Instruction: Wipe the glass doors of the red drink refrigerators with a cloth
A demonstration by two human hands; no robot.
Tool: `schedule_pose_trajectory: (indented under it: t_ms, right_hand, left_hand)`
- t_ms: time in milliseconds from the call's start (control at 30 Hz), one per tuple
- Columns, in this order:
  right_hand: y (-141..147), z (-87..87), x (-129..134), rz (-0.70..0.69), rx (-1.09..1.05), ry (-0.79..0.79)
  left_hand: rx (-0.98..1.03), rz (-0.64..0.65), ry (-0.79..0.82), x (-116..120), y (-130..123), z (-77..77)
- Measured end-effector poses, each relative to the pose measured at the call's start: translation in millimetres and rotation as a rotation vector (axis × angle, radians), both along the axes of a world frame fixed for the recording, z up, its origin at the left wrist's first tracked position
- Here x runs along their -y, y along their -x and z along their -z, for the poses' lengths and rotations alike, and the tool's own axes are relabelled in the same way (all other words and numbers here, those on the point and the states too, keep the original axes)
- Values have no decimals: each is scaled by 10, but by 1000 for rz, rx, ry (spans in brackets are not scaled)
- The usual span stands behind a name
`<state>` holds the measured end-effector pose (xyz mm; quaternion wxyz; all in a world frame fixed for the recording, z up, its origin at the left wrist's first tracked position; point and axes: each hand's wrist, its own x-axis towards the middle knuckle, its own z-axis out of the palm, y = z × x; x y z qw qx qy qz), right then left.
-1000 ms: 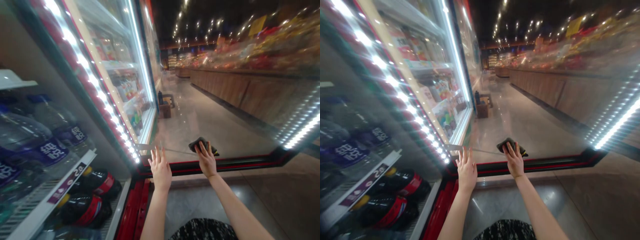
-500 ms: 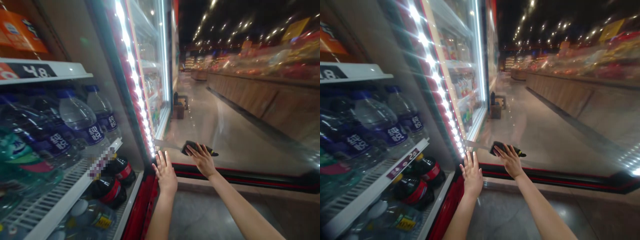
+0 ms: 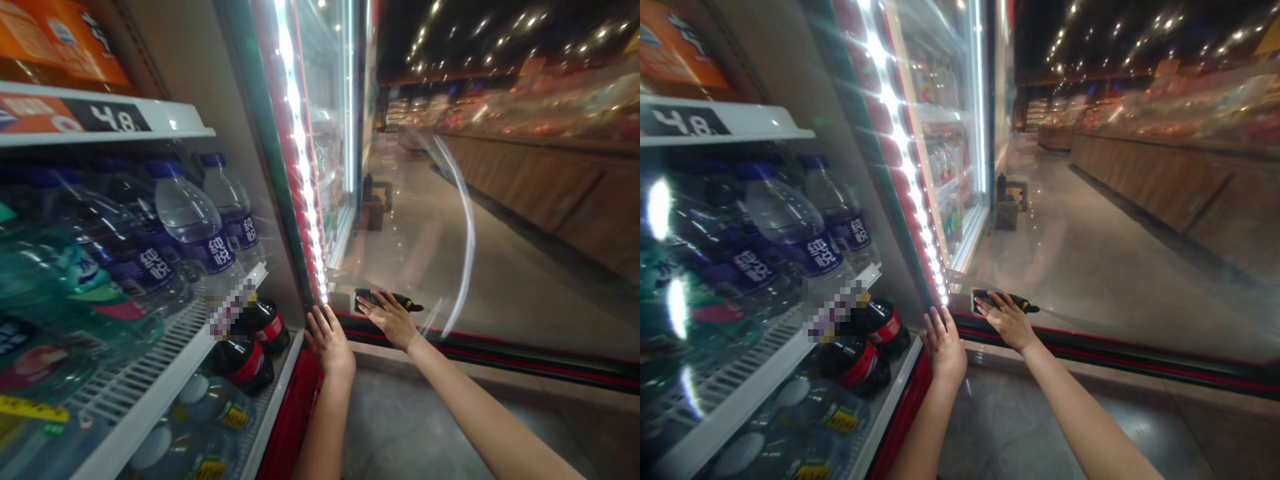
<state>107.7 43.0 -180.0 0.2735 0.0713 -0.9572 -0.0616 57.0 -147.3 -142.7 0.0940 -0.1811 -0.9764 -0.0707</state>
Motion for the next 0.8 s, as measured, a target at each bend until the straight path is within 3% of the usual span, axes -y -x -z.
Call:
schedule_pose_trajectory:
  t_ms: [133,267,367,433,533,600,667,800]
  right_hand:
    - [420,93,364,87,-41,81]
    - [638,475,561,-105,32,64]
    - [378,707,370,-212,97,42]
    - [48,786,135,-173,111,40]
    - [-379,807,-159,-56,106,30]
    - [-428,773,-193,-31,115,35]
    - [-242,719,-64,-61,128,50]
    - [436,624,434,-184,128,103]
  left_hand:
    - [16,-23,1,20,9,29]
    - [62,-25,10,-52,-42,23]
    - [125,-7,60,-81,-106,-16]
    - [180,17,117,-55,-133,-57]
    - [282,40,216,32,-128,-128]
    - [341,44,260,86,-106,-168]
    - [368,51,271,108,-90,-197]
    - [365,81,253,46,-117,-236]
